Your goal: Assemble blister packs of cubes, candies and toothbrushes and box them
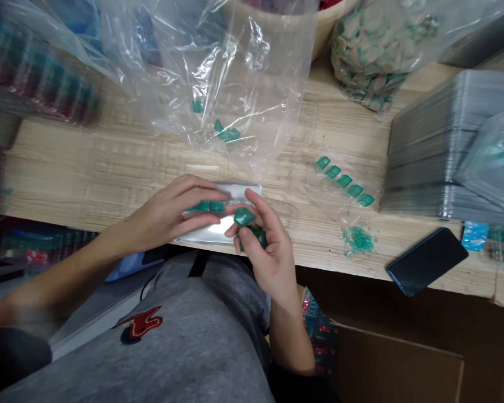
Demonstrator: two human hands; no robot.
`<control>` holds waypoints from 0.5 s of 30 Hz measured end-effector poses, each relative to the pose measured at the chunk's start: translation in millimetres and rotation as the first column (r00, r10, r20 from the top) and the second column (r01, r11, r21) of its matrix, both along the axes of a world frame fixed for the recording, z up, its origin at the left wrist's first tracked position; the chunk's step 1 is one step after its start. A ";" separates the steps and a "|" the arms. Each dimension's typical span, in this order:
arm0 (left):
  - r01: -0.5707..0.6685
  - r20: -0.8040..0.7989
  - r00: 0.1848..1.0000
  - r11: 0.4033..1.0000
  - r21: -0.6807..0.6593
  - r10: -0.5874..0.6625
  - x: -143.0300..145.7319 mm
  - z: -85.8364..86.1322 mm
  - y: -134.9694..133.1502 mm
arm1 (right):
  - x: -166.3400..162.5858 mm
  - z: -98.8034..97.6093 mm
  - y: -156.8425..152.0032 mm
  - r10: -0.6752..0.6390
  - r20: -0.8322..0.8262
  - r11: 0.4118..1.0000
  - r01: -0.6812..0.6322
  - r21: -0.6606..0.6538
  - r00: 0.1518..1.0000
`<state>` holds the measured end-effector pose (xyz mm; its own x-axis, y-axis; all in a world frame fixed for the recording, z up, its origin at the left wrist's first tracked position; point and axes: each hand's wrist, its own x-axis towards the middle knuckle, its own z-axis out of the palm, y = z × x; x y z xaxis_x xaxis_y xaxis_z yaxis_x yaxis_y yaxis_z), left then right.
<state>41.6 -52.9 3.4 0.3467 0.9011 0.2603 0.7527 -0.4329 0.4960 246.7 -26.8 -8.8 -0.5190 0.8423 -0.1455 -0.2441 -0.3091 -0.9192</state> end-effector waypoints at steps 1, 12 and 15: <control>-0.014 0.066 0.998 1.000 -0.017 0.015 2.5 5.0 -1.1 | -2.1 2.4 -0.9 0.005 0.014 1.000 -0.005 -0.001 1.000; -0.030 0.006 1.000 0.965 0.261 0.030 18.8 16.7 -4.9 | -14.5 13.2 -11.3 -0.044 0.047 0.999 0.043 0.026 0.998; -0.109 0.078 0.992 0.987 0.114 0.101 15.6 16.3 -4.9 | -9.5 9.9 -8.0 -0.072 0.121 0.994 0.061 0.094 0.990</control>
<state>57.2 -57.8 19.7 0.2283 0.8929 0.3880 0.7612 -0.4122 0.5007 237.2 -34.8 1.2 -0.4441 0.8868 -0.1276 -0.1433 -0.2109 -0.9670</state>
